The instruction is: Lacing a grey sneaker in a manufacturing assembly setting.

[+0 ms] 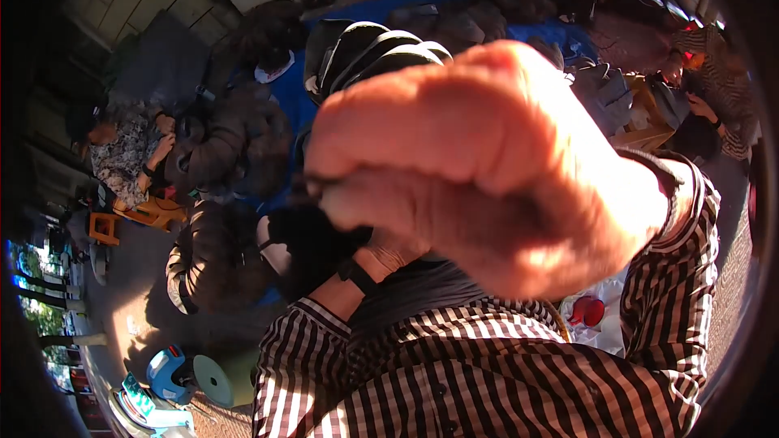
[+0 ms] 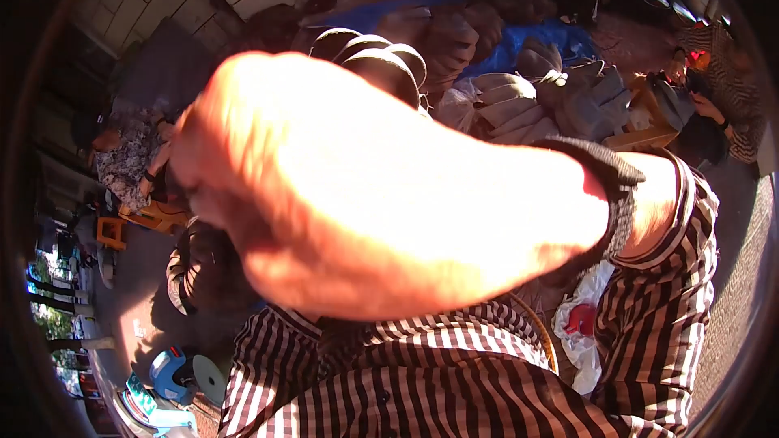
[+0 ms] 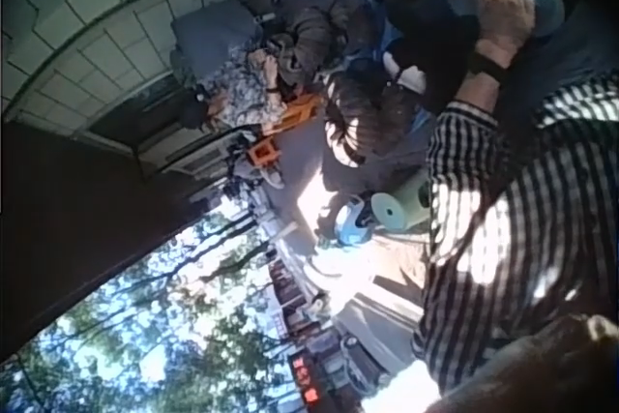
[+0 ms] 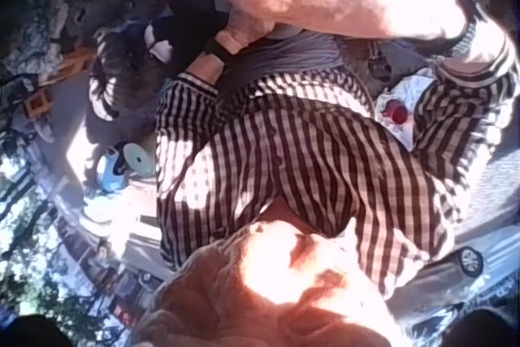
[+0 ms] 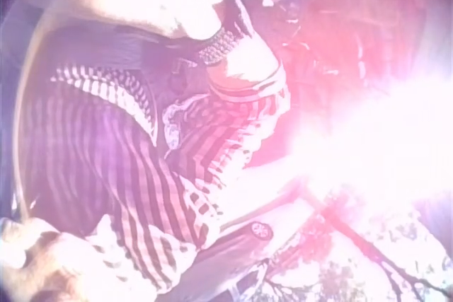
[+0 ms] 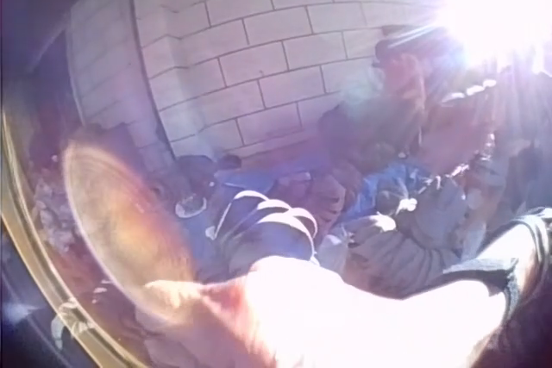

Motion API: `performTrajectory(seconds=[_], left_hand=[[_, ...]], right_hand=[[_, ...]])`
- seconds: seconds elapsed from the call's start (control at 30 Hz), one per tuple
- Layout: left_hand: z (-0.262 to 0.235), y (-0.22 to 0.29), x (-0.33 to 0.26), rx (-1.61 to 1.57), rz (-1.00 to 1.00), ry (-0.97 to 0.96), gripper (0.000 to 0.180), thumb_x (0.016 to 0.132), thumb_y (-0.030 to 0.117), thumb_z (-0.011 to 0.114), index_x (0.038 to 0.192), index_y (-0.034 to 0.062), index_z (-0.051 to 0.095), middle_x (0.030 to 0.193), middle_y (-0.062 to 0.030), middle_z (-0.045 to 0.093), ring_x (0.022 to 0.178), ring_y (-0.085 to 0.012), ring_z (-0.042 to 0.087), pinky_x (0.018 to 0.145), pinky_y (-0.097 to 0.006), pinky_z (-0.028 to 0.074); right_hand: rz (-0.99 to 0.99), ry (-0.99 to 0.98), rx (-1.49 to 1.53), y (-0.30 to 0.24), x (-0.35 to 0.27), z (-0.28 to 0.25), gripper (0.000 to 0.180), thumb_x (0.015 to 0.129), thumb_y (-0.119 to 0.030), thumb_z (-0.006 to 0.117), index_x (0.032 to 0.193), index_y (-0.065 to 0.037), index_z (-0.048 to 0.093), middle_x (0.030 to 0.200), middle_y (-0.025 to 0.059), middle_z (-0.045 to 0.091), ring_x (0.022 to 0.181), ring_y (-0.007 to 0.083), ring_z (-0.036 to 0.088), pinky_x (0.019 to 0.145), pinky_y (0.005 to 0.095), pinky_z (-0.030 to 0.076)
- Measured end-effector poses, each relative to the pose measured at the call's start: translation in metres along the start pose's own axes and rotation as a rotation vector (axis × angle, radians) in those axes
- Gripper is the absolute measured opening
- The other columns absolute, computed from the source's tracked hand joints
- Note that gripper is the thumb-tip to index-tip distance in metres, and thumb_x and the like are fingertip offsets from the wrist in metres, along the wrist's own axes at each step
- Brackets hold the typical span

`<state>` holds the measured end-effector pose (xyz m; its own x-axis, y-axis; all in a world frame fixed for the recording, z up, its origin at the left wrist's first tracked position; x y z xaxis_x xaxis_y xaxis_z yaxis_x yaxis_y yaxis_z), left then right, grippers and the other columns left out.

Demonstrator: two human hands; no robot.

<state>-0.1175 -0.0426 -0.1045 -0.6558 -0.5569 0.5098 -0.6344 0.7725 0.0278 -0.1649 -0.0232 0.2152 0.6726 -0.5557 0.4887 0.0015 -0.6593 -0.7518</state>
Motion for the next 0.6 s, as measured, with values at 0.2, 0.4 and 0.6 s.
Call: performTrajectory(seconds=[0.2, 0.4, 0.6], left_hand=[[-0.057, -0.001, 0.031, -0.049, -0.073, -0.031, 0.032, 0.078, 0.013, 0.057, 0.109, 0.0036, 0.059, 0.118, -0.0160, 0.056, 0.121, -0.0335, 0.049, 0.108, -0.049, 0.031], [-0.122, -0.029, 0.017, -0.172, -0.263, 0.418, 0.022, 0.080, -0.003, 0.056, 0.101, -0.0014, 0.060, 0.103, -0.0180, 0.059, 0.101, -0.0336, 0.057, 0.090, -0.043, 0.047], [-0.129, -0.085, 0.017, -0.235, -0.395, 0.235, 0.022, 0.077, -0.006, 0.059, 0.099, -0.0021, 0.062, 0.098, -0.0151, 0.060, 0.094, -0.0326, 0.061, 0.084, -0.037, 0.050]], right_hand=[[-0.242, 0.088, -0.413, 0.019, 0.027, -0.020, 0.012, 0.080, -0.006, 0.058, 0.072, 0.003, 0.057, 0.064, 0.0186, 0.058, 0.064, 0.0368, 0.061, 0.059, 0.0426, 0.049], [-0.148, 0.056, -0.404, 0.049, 0.024, -0.015, 0.019, 0.089, -0.013, 0.055, 0.078, 0.002, 0.059, 0.060, 0.0046, 0.056, 0.056, 0.0130, 0.054, 0.056, 0.0288, 0.044], [-0.015, 0.060, -0.182, 0.080, 0.031, -0.021, 0.018, 0.090, -0.013, 0.056, 0.080, 0.001, 0.061, 0.060, 0.0024, 0.058, 0.058, 0.0079, 0.053, 0.056, 0.0257, 0.043]])
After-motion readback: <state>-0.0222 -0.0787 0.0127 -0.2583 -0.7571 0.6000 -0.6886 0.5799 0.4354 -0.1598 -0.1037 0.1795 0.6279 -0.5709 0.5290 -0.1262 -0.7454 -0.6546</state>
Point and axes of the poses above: each hand's wrist, its own x-axis towards the middle knuckle, its own z-axis out of the palm, y = z × x, the point moved 9 cm from there along x, towards the middle knuckle
